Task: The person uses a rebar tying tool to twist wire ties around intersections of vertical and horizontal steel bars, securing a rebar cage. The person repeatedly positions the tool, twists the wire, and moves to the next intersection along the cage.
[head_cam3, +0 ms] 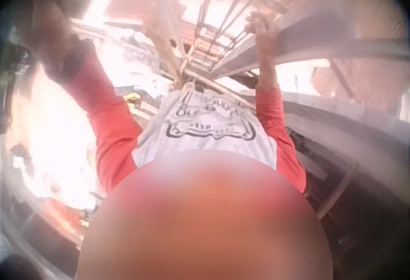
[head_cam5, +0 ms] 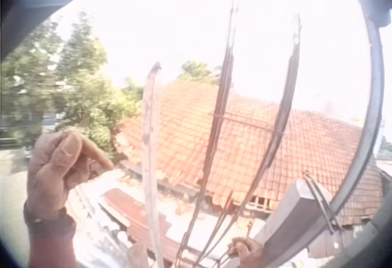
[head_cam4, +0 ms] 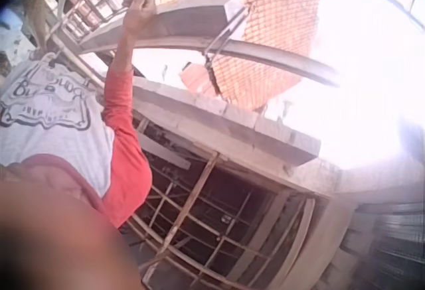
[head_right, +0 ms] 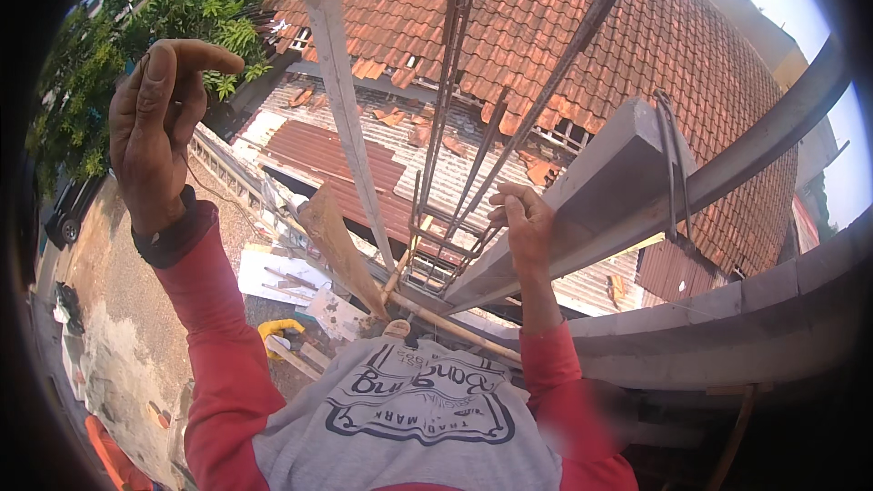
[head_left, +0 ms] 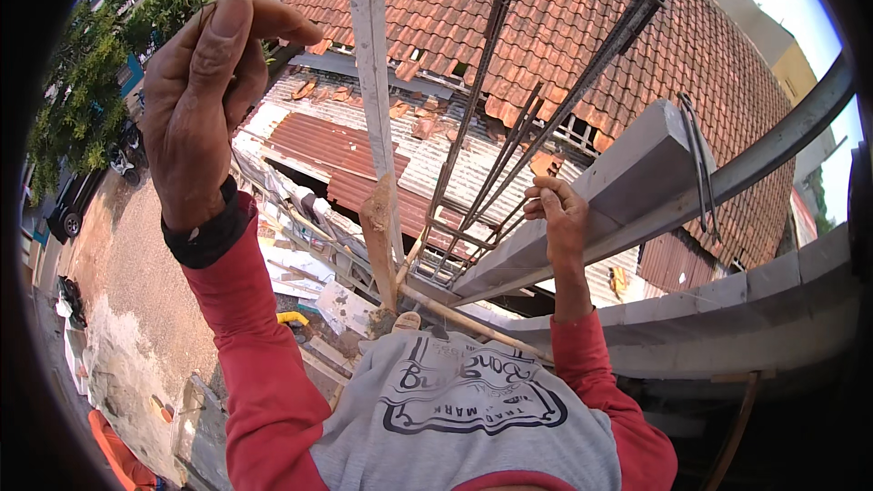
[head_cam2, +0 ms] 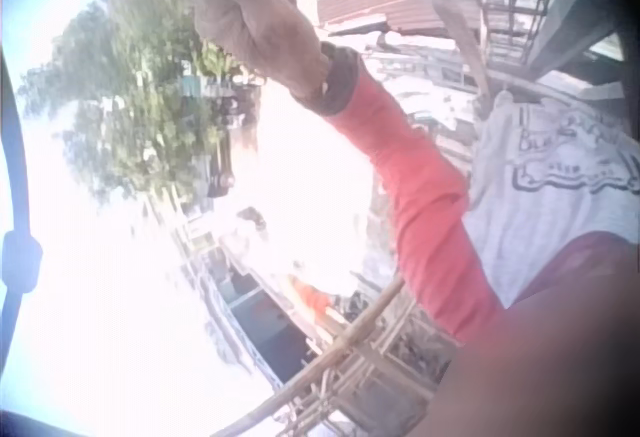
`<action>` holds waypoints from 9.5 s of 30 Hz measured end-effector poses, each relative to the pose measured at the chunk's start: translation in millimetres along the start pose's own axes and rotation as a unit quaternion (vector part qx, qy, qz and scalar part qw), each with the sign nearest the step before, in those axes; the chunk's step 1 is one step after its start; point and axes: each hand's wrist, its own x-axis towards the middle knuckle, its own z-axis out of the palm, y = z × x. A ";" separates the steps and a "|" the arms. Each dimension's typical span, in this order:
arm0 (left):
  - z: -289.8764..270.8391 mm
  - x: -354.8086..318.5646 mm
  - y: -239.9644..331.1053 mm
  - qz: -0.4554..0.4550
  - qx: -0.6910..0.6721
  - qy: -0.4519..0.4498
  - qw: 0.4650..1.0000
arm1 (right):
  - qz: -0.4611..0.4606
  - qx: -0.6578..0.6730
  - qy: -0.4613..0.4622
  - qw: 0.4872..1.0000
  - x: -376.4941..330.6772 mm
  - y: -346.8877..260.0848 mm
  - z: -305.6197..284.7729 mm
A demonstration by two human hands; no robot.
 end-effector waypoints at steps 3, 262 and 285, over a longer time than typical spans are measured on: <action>-9.2 -54.0 8.4 -0.018 0.020 0.056 0.998 | 0.025 0.025 -0.050 0.998 -12.5 11.7 -1.6; 322.7 191.5 -81.4 -0.240 -0.711 0.003 0.661 | -0.301 -0.259 0.221 0.891 259.6 -396.6 180.9; 319.9 223.6 -83.8 -0.199 -0.666 -0.051 0.717 | -0.250 -0.328 0.177 0.894 248.4 -406.8 178.7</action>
